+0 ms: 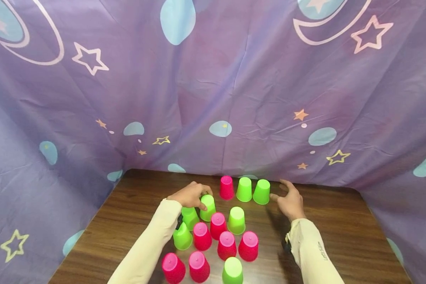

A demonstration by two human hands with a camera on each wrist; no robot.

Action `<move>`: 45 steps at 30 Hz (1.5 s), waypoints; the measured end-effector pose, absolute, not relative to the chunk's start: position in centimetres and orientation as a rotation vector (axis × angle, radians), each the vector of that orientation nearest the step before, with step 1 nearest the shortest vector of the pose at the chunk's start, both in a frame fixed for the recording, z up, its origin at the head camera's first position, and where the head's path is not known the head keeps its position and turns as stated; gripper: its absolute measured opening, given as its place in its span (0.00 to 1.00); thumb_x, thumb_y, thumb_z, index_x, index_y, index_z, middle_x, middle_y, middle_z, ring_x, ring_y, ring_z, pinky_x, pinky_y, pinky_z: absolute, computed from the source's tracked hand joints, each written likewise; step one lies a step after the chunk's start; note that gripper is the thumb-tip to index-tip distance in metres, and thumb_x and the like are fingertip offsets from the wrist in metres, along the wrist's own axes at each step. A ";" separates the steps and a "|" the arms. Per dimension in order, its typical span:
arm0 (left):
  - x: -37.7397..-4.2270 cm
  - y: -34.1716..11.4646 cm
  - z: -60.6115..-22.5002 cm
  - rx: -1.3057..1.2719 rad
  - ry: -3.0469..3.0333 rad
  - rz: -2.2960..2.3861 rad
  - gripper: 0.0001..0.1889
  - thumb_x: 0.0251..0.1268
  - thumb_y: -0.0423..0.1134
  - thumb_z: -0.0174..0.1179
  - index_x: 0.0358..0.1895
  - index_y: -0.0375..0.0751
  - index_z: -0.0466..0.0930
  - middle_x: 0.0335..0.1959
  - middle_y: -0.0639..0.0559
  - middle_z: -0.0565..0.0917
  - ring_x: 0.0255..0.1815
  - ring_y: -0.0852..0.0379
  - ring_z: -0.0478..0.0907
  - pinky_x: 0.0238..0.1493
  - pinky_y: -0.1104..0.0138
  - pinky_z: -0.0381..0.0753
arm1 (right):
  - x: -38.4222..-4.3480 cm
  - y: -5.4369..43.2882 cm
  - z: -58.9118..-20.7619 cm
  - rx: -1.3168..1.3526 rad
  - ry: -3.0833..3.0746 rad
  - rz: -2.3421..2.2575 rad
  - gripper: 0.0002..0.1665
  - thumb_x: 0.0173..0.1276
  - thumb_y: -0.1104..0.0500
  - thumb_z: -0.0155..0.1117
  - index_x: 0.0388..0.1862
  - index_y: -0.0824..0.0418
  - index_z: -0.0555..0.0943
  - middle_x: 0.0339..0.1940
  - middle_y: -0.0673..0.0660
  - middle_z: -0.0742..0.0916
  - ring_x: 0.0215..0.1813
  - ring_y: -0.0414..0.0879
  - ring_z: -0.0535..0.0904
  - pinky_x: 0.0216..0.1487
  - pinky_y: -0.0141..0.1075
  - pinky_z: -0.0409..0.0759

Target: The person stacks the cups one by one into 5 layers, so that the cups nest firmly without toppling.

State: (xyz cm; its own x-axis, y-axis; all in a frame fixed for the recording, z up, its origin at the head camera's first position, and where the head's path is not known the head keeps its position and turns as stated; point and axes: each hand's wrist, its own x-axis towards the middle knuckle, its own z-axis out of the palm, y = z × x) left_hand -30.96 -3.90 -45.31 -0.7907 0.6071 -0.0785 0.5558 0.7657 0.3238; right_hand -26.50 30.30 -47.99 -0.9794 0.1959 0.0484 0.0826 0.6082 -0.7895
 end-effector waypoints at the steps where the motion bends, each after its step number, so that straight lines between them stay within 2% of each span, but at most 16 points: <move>1: -31.1 -3.9 -45.1 0.917 2.787 0.436 0.23 0.48 0.43 0.79 0.51 0.50 0.84 0.43 0.54 0.89 0.48 0.56 0.81 0.52 0.68 0.79 | -26.2 30.4 -47.9 -0.231 -2.684 1.323 0.43 0.63 0.60 0.71 0.74 0.67 0.64 0.68 0.72 0.77 0.72 0.70 0.68 0.72 0.59 0.64; 6: -32.2 -3.9 -45.0 0.824 2.828 0.481 0.25 0.50 0.44 0.78 0.53 0.48 0.83 0.47 0.51 0.88 0.52 0.53 0.82 0.55 0.63 0.81 | -24.6 30.2 -47.7 -0.171 -2.614 1.357 0.36 0.64 0.61 0.71 0.69 0.67 0.70 0.65 0.71 0.80 0.69 0.64 0.74 0.69 0.51 0.69; 9: -32.7 -4.0 -45.4 0.736 2.868 0.506 0.26 0.49 0.45 0.79 0.53 0.47 0.83 0.48 0.49 0.87 0.53 0.51 0.82 0.56 0.60 0.82 | -23.6 29.8 -47.9 -0.109 -2.583 1.347 0.32 0.64 0.61 0.71 0.65 0.67 0.74 0.61 0.71 0.83 0.58 0.43 0.82 0.61 0.35 0.75; 12: -33.1 -4.0 -45.8 0.658 2.923 0.496 0.27 0.47 0.47 0.80 0.52 0.46 0.83 0.49 0.46 0.87 0.54 0.46 0.83 0.54 0.55 0.83 | -22.4 29.4 -48.2 -0.051 -2.541 1.381 0.29 0.62 0.63 0.72 0.62 0.68 0.77 0.56 0.68 0.86 0.48 0.21 0.76 0.50 0.21 0.76; 14: -33.4 -3.9 -46.0 0.627 2.960 0.466 0.27 0.46 0.48 0.80 0.52 0.46 0.84 0.49 0.46 0.87 0.54 0.44 0.83 0.53 0.54 0.83 | -21.6 29.2 -48.4 -0.009 -2.519 1.423 0.27 0.62 0.63 0.73 0.60 0.68 0.78 0.52 0.63 0.89 0.45 0.15 0.74 0.48 0.19 0.76; 17: -33.7 -3.8 -46.0 0.601 2.985 0.439 0.28 0.47 0.49 0.79 0.53 0.45 0.83 0.50 0.44 0.87 0.54 0.42 0.83 0.51 0.52 0.84 | -20.6 28.6 -48.4 0.036 -2.510 1.444 0.25 0.61 0.63 0.74 0.57 0.68 0.80 0.48 0.57 0.90 0.45 0.16 0.75 0.48 0.19 0.78; 22: -34.4 -3.4 -45.5 0.573 2.978 0.443 0.28 0.50 0.48 0.78 0.55 0.45 0.83 0.53 0.42 0.86 0.56 0.41 0.83 0.53 0.52 0.83 | -19.4 27.6 -48.5 0.092 -2.523 1.433 0.21 0.61 0.64 0.73 0.53 0.66 0.82 0.48 0.65 0.89 0.45 0.20 0.78 0.48 0.23 0.80; 25: -34.6 -3.1 -45.0 0.555 2.975 0.456 0.28 0.51 0.48 0.77 0.56 0.45 0.82 0.54 0.41 0.86 0.57 0.41 0.82 0.54 0.52 0.83 | -18.8 26.8 -48.7 0.112 -2.535 1.434 0.20 0.60 0.66 0.73 0.52 0.65 0.82 0.47 0.67 0.89 0.45 0.22 0.79 0.47 0.26 0.81; 30: -35.4 -2.8 -44.8 0.527 2.978 0.471 0.27 0.52 0.48 0.77 0.56 0.45 0.82 0.53 0.43 0.86 0.56 0.41 0.82 0.54 0.52 0.82 | -17.8 25.6 -49.1 0.141 -2.547 1.512 0.21 0.58 0.67 0.74 0.51 0.65 0.82 0.48 0.66 0.89 0.46 0.22 0.79 0.46 0.29 0.84; 40: -36.0 -2.6 -45.5 0.441 3.002 0.446 0.27 0.51 0.48 0.77 0.56 0.47 0.82 0.55 0.44 0.86 0.57 0.41 0.82 0.53 0.51 0.83 | -16.3 24.3 -50.0 0.261 -2.574 1.567 0.25 0.55 0.62 0.78 0.52 0.61 0.82 0.52 0.64 0.88 0.51 0.27 0.80 0.44 0.33 0.85; 45: -36.2 -2.3 -45.9 0.443 3.019 0.456 0.27 0.51 0.48 0.77 0.56 0.46 0.82 0.54 0.43 0.86 0.56 0.40 0.83 0.52 0.51 0.83 | -15.8 24.2 -50.3 0.264 -2.578 1.567 0.27 0.54 0.64 0.79 0.53 0.61 0.82 0.53 0.65 0.87 0.51 0.28 0.80 0.45 0.32 0.85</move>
State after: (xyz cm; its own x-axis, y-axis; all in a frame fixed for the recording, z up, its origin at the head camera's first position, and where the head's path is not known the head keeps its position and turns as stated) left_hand -36.17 -2.26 -45.90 -0.9571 0.2894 -0.0130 0.2727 0.9150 0.2974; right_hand -15.84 24.16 -50.29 -0.9785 -0.0894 0.1859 -0.2061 0.4510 -0.8684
